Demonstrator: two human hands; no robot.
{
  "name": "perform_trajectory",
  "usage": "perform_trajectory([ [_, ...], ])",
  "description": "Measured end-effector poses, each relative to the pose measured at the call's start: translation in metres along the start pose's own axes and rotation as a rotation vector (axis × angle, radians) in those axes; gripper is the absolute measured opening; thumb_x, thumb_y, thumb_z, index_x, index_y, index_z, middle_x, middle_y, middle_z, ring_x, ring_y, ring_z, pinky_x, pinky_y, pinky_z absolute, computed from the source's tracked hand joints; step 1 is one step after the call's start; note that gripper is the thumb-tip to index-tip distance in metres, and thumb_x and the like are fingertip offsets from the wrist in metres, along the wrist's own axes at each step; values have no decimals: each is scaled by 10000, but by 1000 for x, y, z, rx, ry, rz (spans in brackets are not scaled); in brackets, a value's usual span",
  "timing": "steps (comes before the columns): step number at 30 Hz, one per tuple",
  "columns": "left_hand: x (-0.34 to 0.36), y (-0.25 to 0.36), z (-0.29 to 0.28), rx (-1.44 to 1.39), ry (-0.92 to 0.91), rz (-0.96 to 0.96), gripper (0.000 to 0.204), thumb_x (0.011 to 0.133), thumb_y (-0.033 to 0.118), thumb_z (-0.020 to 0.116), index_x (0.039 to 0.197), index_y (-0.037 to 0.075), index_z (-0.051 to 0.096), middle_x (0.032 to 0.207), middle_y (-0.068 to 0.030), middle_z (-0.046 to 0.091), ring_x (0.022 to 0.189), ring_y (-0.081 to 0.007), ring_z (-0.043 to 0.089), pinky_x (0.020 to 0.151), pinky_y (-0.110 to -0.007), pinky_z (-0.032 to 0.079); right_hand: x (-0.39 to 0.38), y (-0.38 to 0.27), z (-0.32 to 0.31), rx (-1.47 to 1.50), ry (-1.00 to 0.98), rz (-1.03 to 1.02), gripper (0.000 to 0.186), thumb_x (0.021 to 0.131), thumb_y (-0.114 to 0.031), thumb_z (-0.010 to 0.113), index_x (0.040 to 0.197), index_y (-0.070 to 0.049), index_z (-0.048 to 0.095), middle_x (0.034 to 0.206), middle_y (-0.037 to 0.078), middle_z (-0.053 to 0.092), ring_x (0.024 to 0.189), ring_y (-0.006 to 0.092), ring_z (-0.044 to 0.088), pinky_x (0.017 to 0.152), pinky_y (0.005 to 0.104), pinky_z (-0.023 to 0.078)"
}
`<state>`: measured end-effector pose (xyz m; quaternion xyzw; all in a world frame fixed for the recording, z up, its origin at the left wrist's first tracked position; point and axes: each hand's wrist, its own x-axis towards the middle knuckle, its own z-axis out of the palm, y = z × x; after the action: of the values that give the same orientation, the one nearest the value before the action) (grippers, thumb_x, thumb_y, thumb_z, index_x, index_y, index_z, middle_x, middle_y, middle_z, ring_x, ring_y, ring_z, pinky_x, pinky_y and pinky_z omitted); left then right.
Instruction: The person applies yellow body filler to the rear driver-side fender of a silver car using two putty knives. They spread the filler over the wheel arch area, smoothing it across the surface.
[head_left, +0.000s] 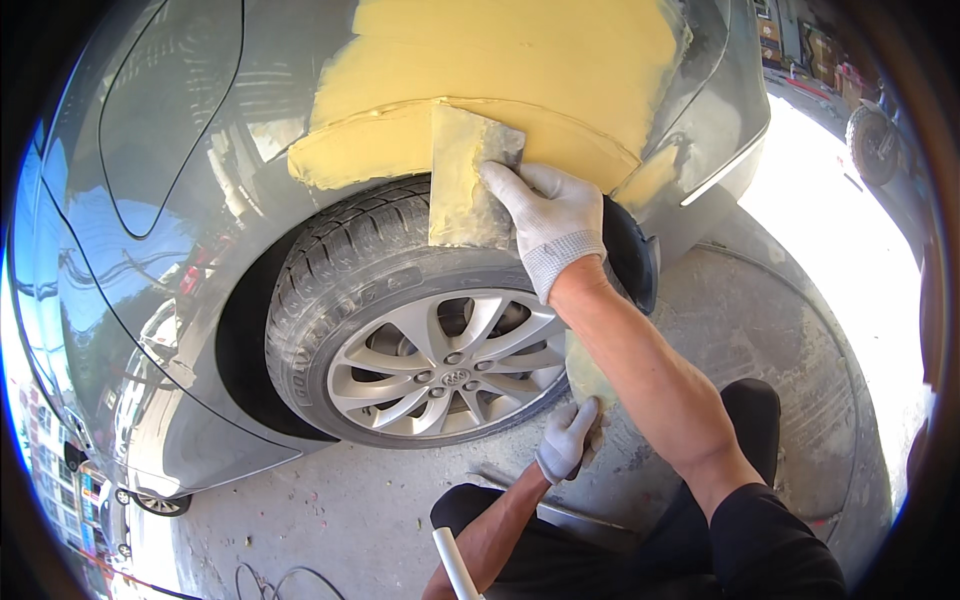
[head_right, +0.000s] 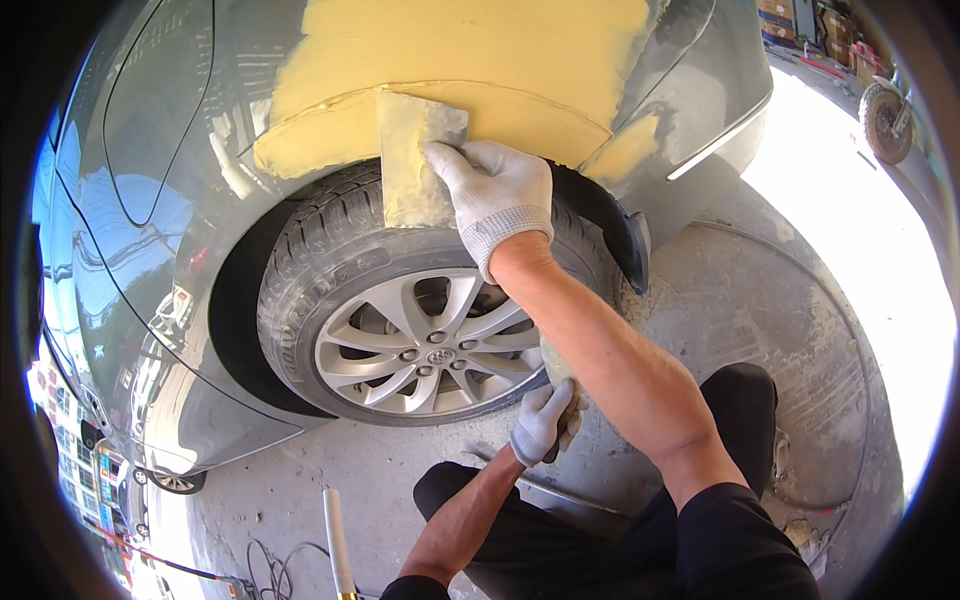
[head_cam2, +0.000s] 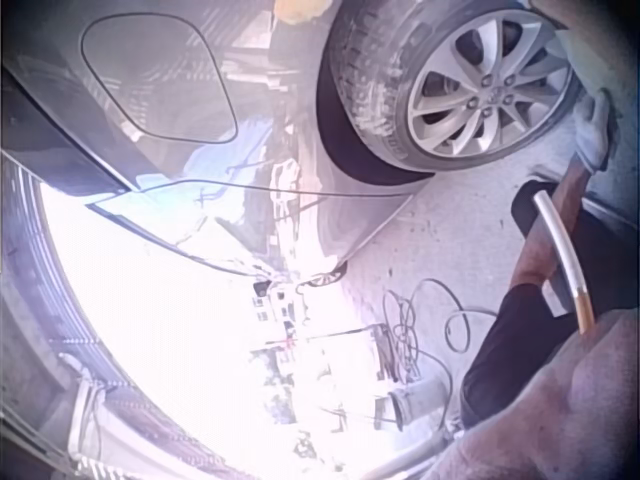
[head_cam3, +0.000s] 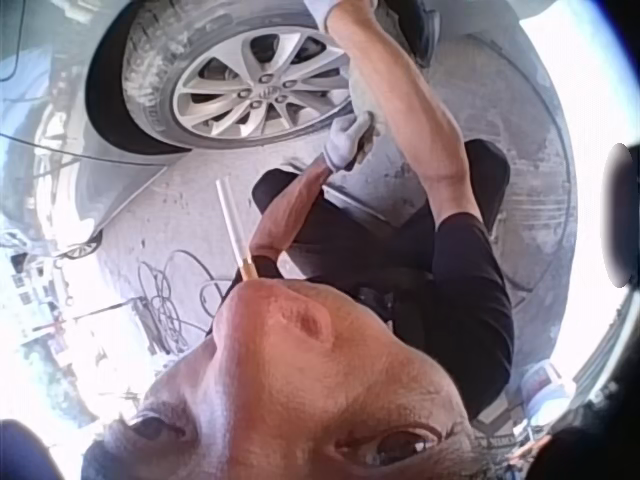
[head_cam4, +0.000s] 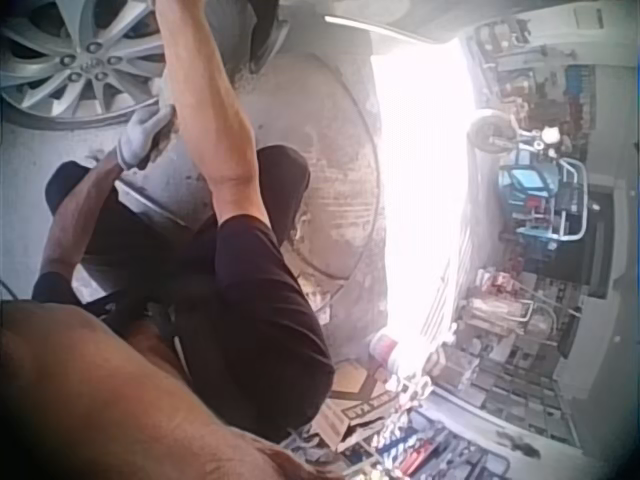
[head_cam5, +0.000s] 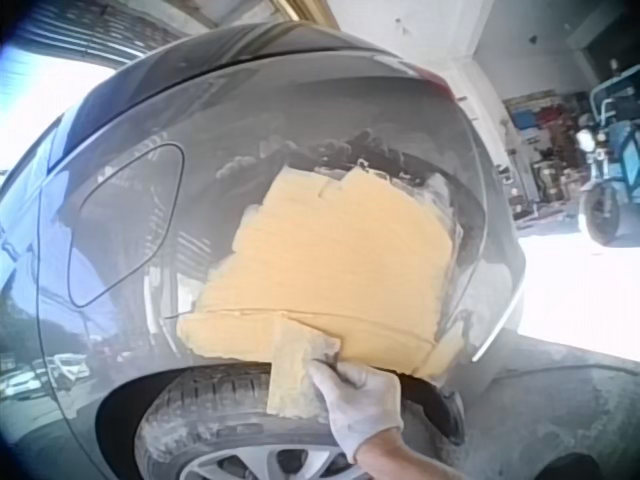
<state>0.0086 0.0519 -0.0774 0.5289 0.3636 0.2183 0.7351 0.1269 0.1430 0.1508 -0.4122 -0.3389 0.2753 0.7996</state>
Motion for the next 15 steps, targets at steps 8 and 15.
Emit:
perform_trajectory([
  [8, 1, 0, 1, 6, -2, 2, 523, 1088, 432, 470, 929, -46, 609, 589, -70, 552, 379, -137, 461, 380, -272, 354, 2, 4, -5, -31, 20, 0, 313, 882, -217, 790, 716, 37, 714, 548, -40, 488, 536, 65, 397, 506, 287, 347],
  [15, 0, 0, 1, 2, -4, 2, 515, 1088, 426, 472, 926, -42, 613, 586, -71, 555, 376, -138, 460, 379, -274, 354, 4, 7, -8, -18, 25, 0, 317, 884, -224, 786, 714, 32, 711, 554, -39, 493, 546, 60, 402, 514, 283, 352],
])
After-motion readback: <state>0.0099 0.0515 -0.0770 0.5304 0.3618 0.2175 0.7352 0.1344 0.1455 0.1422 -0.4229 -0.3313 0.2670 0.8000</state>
